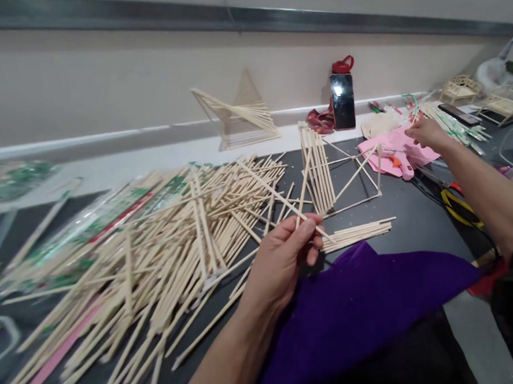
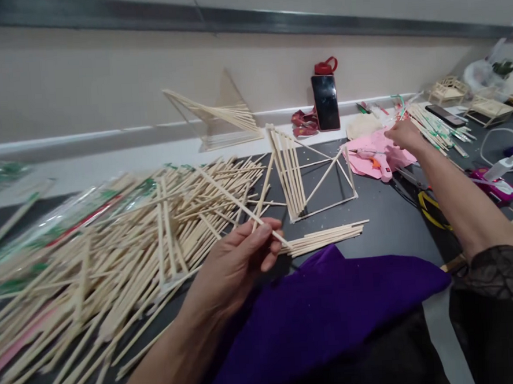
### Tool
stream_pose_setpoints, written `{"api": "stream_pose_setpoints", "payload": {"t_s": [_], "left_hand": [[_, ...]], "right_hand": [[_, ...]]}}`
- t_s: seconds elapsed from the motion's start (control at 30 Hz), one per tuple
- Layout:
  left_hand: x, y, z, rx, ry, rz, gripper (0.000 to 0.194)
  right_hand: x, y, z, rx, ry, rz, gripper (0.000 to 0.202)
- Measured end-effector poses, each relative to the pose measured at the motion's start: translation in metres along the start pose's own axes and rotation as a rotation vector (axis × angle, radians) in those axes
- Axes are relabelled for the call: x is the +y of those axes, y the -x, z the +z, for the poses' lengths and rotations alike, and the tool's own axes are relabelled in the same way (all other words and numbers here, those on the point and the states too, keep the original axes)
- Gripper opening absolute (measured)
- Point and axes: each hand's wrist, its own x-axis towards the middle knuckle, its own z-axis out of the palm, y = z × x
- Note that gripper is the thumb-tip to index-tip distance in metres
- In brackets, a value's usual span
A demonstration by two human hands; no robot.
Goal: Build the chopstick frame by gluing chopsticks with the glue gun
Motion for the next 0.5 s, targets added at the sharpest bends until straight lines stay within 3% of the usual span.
{"api": "stream_pose_setpoints", "payload": {"t_s": [0.27, 0.43, 0.5], "left_hand": [[-0.003, 0.004, 0.0, -0.028, -0.055, -0.1, 0.031], [-0.004, 0.005, 0.0, -0.027, -0.049, -0.134, 0.031], [-0.005, 0.006, -0.001, -0.028, -0.053, -0.132, 0.032]], "right_hand": [[0.004, -0.038, 0.042, 0.024, 0.241, -0.075, 0.066], [0.009, -0.049, 0.048, 0.009, 0.312, -0.102, 0.03], [0.011, -0.051, 0.046, -0.003, 0.325, -0.106, 0.028]]}}
